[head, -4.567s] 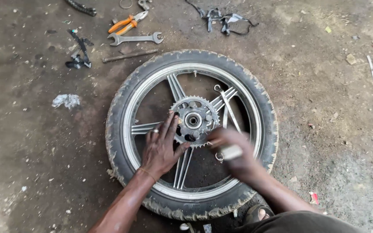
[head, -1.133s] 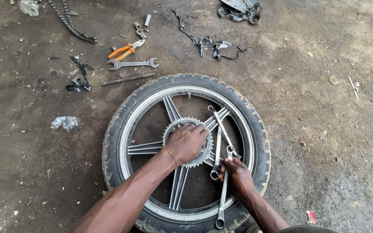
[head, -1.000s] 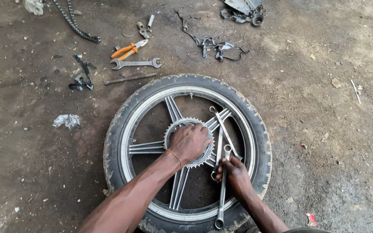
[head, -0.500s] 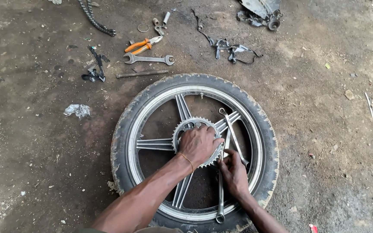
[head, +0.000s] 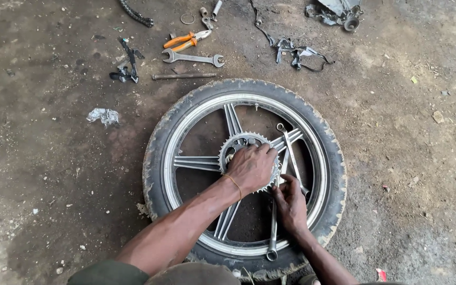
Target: Using a wrench to tighten or loosen bolts on a motorcycle wheel sprocket.
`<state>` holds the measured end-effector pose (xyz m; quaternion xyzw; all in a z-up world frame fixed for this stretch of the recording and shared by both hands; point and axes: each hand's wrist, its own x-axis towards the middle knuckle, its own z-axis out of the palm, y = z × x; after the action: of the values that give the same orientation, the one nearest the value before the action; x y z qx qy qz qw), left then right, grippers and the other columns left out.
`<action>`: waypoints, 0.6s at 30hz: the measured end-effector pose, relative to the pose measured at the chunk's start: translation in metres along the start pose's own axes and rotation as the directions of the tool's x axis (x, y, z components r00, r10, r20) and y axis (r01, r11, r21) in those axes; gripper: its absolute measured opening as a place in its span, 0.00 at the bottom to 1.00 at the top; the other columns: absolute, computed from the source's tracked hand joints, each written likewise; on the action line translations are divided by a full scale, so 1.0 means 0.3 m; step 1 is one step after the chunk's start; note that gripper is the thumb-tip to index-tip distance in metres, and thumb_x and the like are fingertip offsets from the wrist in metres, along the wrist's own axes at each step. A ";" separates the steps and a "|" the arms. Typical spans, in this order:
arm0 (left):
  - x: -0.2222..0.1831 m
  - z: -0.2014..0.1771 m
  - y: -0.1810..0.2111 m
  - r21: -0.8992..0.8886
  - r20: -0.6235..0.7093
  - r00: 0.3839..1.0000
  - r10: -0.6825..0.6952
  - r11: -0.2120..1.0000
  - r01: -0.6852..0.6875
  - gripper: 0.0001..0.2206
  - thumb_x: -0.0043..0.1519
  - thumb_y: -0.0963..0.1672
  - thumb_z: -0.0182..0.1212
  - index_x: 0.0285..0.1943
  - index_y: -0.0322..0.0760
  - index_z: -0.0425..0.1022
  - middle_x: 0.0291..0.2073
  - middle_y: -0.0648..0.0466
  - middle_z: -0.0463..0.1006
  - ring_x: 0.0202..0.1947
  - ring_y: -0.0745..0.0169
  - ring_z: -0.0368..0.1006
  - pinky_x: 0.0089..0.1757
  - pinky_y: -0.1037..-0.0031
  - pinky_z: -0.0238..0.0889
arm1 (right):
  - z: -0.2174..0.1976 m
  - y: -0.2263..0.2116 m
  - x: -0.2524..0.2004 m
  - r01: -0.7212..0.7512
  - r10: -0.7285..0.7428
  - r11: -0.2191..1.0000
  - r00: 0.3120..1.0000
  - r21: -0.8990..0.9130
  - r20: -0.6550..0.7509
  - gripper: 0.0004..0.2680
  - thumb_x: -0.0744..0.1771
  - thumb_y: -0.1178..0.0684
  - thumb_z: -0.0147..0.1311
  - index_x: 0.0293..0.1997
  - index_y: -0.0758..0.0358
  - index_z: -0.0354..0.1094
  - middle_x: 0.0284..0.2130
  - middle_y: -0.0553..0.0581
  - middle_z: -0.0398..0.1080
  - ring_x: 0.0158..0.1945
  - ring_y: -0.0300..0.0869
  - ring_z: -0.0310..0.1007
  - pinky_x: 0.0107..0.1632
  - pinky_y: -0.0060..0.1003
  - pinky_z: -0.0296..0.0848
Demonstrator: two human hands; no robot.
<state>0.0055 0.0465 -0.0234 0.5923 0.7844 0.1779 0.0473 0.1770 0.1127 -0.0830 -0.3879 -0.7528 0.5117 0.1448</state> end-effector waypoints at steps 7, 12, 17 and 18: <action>0.005 0.005 -0.017 0.037 -0.005 0.997 -0.071 0.997 0.071 0.19 0.70 0.54 0.48 0.52 0.38 0.73 0.42 0.48 0.76 0.33 0.56 0.74 0.34 0.65 0.71 | -0.005 -0.016 -0.009 -0.005 0.005 1.000 1.000 0.003 -0.007 0.17 0.67 0.49 0.56 0.62 0.57 0.62 0.28 0.48 0.69 0.30 0.37 0.67 0.35 0.36 0.66; 0.008 -0.014 0.003 0.044 0.023 1.000 -0.018 0.999 0.017 0.11 0.69 0.45 0.52 0.51 0.35 0.76 0.44 0.45 0.80 0.35 0.51 0.78 0.36 0.62 0.73 | 0.001 -0.015 -0.004 -0.044 0.043 0.999 0.999 -0.021 -0.021 0.16 0.67 0.48 0.56 0.61 0.55 0.63 0.28 0.48 0.72 0.29 0.37 0.67 0.37 0.37 0.67; 0.014 0.029 -0.011 0.038 -0.061 0.994 -0.093 0.995 0.095 0.16 0.69 0.53 0.55 0.47 0.38 0.75 0.38 0.48 0.78 0.33 0.52 0.76 0.32 0.63 0.72 | -0.010 -0.024 -0.006 -0.036 0.036 0.999 0.999 -0.020 -0.002 0.16 0.67 0.48 0.56 0.61 0.56 0.63 0.27 0.49 0.71 0.29 0.38 0.68 0.36 0.37 0.67; 0.010 0.036 -0.009 0.044 -0.091 0.991 -0.102 0.993 0.106 0.16 0.68 0.54 0.56 0.48 0.39 0.74 0.40 0.48 0.78 0.33 0.53 0.75 0.32 0.63 0.71 | -0.009 -0.025 -0.007 -0.033 0.033 0.999 0.999 -0.004 0.002 0.15 0.67 0.49 0.56 0.60 0.57 0.63 0.26 0.49 0.71 0.29 0.38 0.68 0.36 0.37 0.68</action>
<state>0.0051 0.0510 -0.0339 0.5431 0.8197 0.1820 0.0071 0.1768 0.1118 -0.0748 -0.4000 -0.7474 0.5130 0.1350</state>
